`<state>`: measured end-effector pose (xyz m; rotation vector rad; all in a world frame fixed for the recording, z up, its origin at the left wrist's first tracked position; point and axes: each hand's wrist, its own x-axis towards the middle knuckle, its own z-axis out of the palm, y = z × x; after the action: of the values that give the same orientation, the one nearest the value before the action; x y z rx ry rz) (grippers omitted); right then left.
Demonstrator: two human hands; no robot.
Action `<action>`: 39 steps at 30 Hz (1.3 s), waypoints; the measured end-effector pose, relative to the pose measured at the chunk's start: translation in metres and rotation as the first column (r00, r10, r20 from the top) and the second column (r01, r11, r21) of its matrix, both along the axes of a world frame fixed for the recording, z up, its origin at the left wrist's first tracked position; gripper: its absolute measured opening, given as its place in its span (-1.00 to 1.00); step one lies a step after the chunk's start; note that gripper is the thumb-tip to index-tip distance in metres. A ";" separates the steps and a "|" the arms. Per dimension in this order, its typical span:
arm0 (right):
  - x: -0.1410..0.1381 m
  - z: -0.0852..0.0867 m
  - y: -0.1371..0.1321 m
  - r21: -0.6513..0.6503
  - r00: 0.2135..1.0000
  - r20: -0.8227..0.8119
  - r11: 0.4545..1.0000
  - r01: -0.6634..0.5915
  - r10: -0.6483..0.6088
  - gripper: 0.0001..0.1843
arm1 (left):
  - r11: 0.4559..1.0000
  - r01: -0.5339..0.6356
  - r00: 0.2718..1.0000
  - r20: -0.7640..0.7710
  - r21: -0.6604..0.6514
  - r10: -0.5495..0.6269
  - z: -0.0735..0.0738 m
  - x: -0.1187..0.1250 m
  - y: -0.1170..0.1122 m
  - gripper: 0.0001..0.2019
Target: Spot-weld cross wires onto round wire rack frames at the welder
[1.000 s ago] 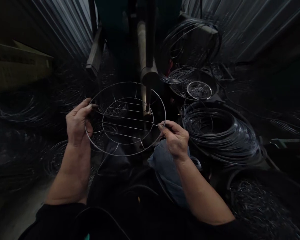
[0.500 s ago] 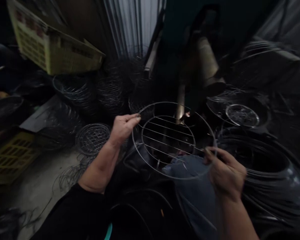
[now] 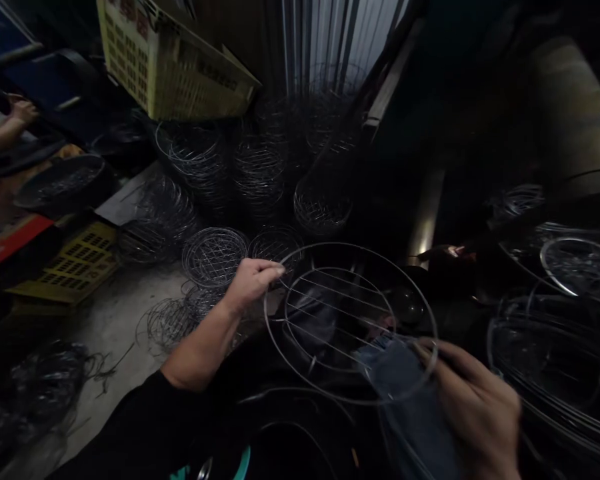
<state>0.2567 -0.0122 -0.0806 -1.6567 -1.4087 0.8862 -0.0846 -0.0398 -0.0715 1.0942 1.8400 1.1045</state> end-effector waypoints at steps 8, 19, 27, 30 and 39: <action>-0.125 -0.014 0.063 -0.214 0.937 -0.292 0.942 -0.259 0.191 -0.61 | 0.955 -0.288 0.949 -0.153 -0.071 0.274 -0.026 -0.092 -0.010 -0.71; -0.128 -0.038 0.090 -0.089 0.959 -0.110 0.958 -0.272 0.262 -0.66 | 0.879 -0.352 0.853 -0.498 -0.322 0.160 -0.129 -0.150 0.051 -0.54; -0.053 -0.049 0.062 -0.238 0.994 -0.084 0.967 -0.089 0.071 -0.59 | 0.876 -0.236 0.797 -0.599 -0.420 -0.073 -0.177 -0.106 0.017 -0.44; -0.047 -0.045 0.052 -0.241 0.995 -0.074 0.968 -0.076 0.060 -0.58 | 0.874 -0.172 0.776 -0.609 -0.455 -0.164 -0.182 -0.089 0.007 -0.46; 0.038 -0.054 0.068 0.094 0.925 0.343 0.986 0.137 -0.161 -0.54 | 0.866 -0.049 0.734 -0.606 -0.497 -0.306 -0.184 -0.064 0.003 -0.49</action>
<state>0.2950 0.0558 -0.1348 -1.9063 -1.5008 0.4643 -0.1487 -0.0367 -0.2557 1.3836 2.3566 0.0827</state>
